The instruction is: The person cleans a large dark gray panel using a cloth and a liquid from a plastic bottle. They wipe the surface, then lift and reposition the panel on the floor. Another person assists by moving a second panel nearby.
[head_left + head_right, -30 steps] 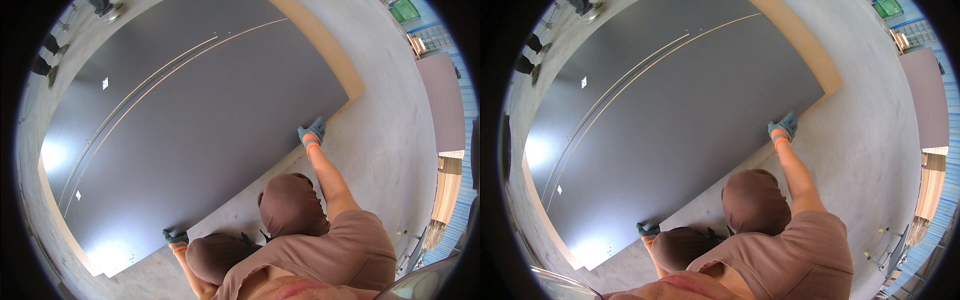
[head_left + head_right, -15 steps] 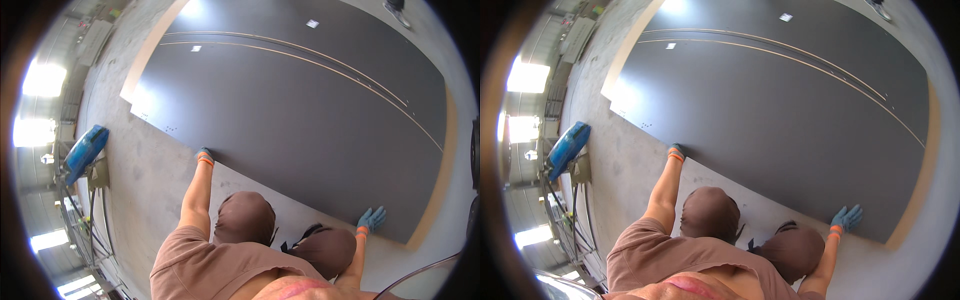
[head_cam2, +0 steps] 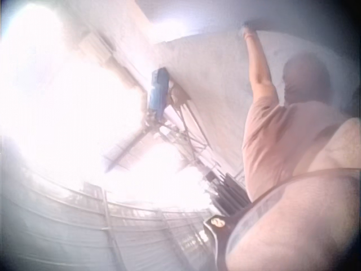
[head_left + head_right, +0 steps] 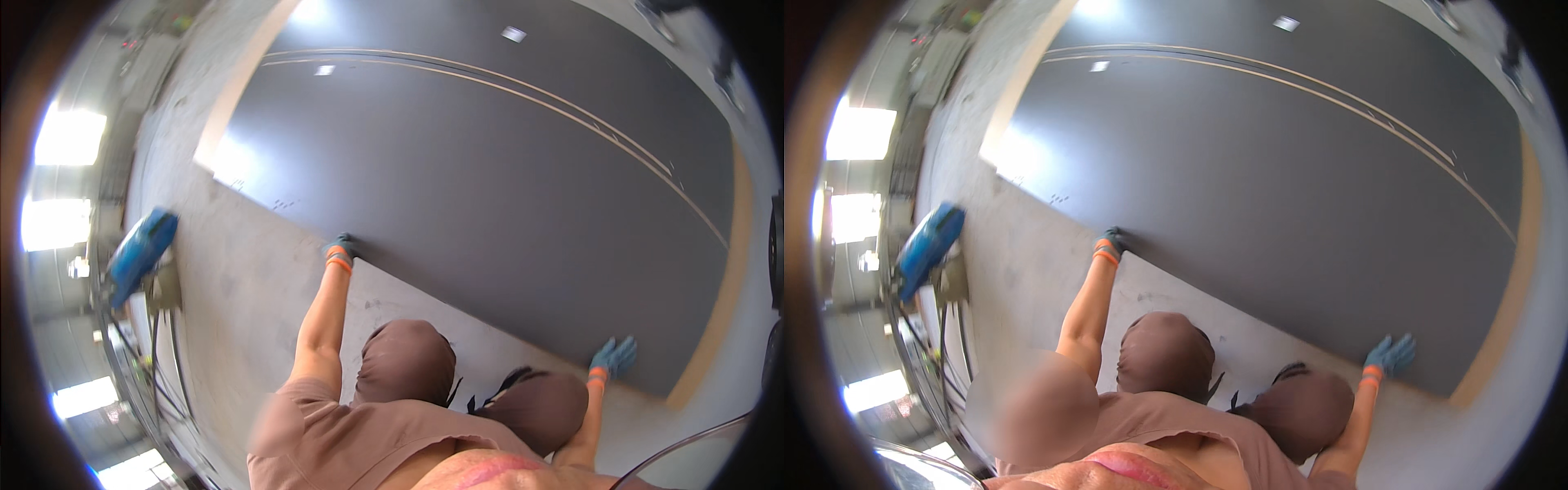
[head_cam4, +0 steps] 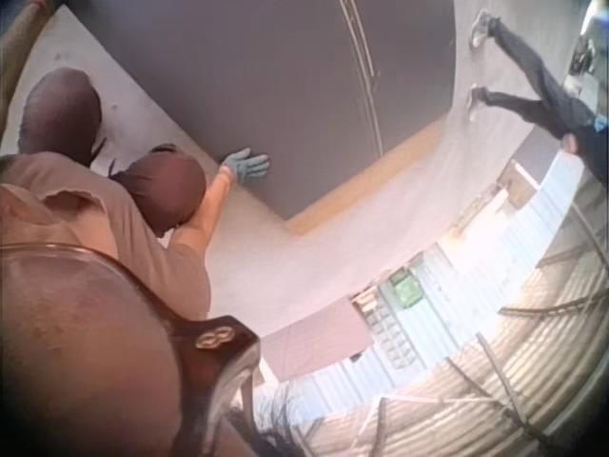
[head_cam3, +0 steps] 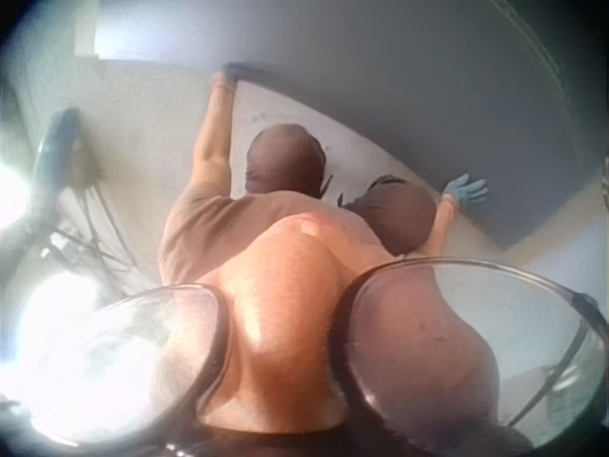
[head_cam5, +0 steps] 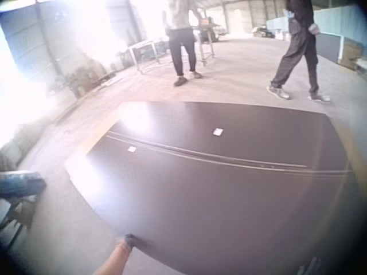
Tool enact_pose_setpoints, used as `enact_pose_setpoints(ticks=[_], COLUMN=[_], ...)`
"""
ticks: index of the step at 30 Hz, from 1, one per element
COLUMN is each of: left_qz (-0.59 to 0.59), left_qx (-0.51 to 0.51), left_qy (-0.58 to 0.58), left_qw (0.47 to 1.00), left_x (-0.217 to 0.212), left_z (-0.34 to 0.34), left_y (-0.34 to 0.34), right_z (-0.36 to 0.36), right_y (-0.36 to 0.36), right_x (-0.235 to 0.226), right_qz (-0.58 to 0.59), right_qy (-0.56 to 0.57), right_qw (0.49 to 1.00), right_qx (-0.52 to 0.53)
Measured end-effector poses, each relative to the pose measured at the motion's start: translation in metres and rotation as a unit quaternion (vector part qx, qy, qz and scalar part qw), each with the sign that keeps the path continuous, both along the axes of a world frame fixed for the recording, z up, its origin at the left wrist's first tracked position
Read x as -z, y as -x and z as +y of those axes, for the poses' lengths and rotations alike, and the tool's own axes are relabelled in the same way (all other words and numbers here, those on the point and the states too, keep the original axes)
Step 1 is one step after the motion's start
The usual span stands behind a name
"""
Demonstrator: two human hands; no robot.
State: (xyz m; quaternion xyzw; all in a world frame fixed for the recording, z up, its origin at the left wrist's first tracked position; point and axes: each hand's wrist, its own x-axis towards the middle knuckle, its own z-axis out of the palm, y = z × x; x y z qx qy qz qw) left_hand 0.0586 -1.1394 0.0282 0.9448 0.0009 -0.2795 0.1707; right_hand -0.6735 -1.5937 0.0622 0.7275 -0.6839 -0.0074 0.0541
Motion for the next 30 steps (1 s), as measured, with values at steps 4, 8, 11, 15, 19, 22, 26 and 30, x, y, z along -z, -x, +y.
enact_pose_setpoints(ticks=[4, 8, 11, 15, 19, 22, 26, 30], left_qz=[0.047, 0.201, 0.179, 0.072, 0.065, 0.143, 0.174, 0.199], left_qx=[0.218, -0.223, -0.314, -0.391, -0.439, -0.433, -0.411, -0.421], left_qy=[0.004, 0.277, 0.317, 0.305, 0.288, 0.299, 0.312, 0.279], left_qw=[0.975, 0.913, 0.877, 0.866, 0.849, 0.839, 0.839, 0.84], left_x=[0.005, -0.017, -0.039, -0.073, -0.075, -0.06, -0.048, -0.051], left_z=[-0.035, -0.053, -0.04, -0.049, -0.061, -0.057, -0.061, -0.071], left_y=[0.003, 0.02, 0.025, 0.035, 0.033, 0.019, 0.017, 0.01], right_z=[-0.025, -0.033, -0.025, -0.014, -0.015, -0.019, -0.017, -0.015], right_y=[0.007, -0.014, -0.011, -0.007, -0.017, -0.023, -0.022, -0.019], right_x=[0.0, -0.037, -0.033, -0.039, -0.038, -0.048, -0.054, -0.048], right_qz=[-0.015, -0.033, -0.051, -0.064, -0.065, -0.078, -0.103, -0.105], right_qy=[-0.019, -0.023, 0.032, 0.026, 0.0, -0.021, 0.004, 0.011], right_qw=[0.999, 0.999, 0.998, 0.997, 0.997, 0.996, 0.994, 0.993], right_qx=[0.036, 0.014, 0.017, 0.039, 0.04, 0.041, 0.034, 0.048])
